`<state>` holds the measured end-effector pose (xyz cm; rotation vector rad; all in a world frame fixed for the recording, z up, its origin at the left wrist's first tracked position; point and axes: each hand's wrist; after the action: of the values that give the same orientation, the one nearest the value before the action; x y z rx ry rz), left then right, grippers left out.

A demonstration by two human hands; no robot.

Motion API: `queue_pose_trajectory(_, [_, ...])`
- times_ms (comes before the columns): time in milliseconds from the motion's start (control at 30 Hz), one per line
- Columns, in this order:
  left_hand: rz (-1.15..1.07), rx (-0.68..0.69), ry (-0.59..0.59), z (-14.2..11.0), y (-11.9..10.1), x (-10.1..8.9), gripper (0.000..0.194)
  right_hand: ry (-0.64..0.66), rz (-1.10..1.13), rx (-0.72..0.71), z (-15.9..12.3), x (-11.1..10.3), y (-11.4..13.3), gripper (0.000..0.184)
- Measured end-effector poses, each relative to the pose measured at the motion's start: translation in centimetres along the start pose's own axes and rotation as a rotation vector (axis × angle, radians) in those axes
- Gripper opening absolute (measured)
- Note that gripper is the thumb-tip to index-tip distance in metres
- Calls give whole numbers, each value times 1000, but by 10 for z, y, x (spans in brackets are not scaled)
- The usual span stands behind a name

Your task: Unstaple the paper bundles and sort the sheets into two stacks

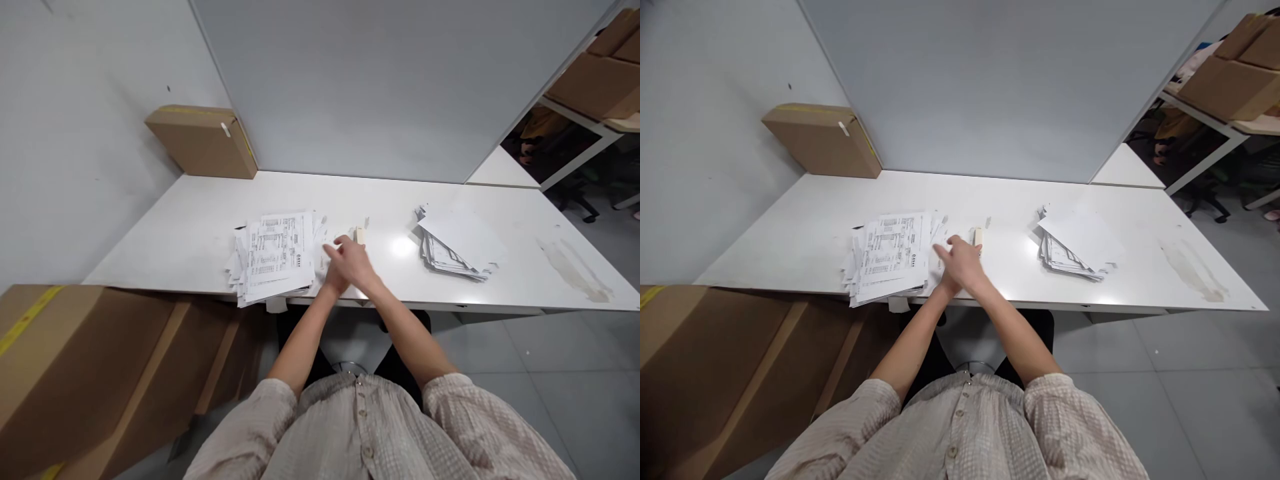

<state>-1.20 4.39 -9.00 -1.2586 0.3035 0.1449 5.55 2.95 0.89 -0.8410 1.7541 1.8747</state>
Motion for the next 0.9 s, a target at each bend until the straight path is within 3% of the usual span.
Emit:
queue_pose_trajectory(100, [151,78,48,-3,-2,0,38,-164,-152,42,-4,-59,-51,30])
queue_pose_trajectory(200, [417,210,34,-7,-2,-2,51,-424,-450,235,0,-119,-118,32])
queue_pose_trajectory(267, [515,286,-3,-8,-2,-3,53,-433,-584,303,1,-149,-158,44])
queue_pose_trajectory(333, [548,339,-37,-8,-2,-3,53,-342,-617,351,2,-166,-187,54])
queue_pose_trajectory(400, [564,372,-59,-8,-1,-3,53,-257,-593,360,1,-172,-204,47])
queue_pose_trajectory(533, [561,396,-82,-8,0,-4,51,-257,-558,331,-7,-173,-203,34])
queue_pose_trajectory(700, [378,383,-121,-12,-8,-4,38,-504,-389,217,-37,-176,-159,34])
queue_pose_trajectory(800, [75,221,-126,-18,-25,2,36,-624,-113,132,-63,-170,-126,35])
queue_pose_trajectory(867, [-243,36,-68,-22,-42,8,52,-627,37,104,-78,-158,-107,35])
queue_pose_trajectory(900, [-418,-45,14,-24,-51,11,60,-598,88,97,-84,-151,-100,36])
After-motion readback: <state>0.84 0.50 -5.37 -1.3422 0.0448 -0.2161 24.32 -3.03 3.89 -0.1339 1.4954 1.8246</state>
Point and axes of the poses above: each hand's wrist, its own z-axis towards the middle knuckle, its own x-axis out of the palm, y = z × x, and after that the axes turned 2 degrees about y, right-handed
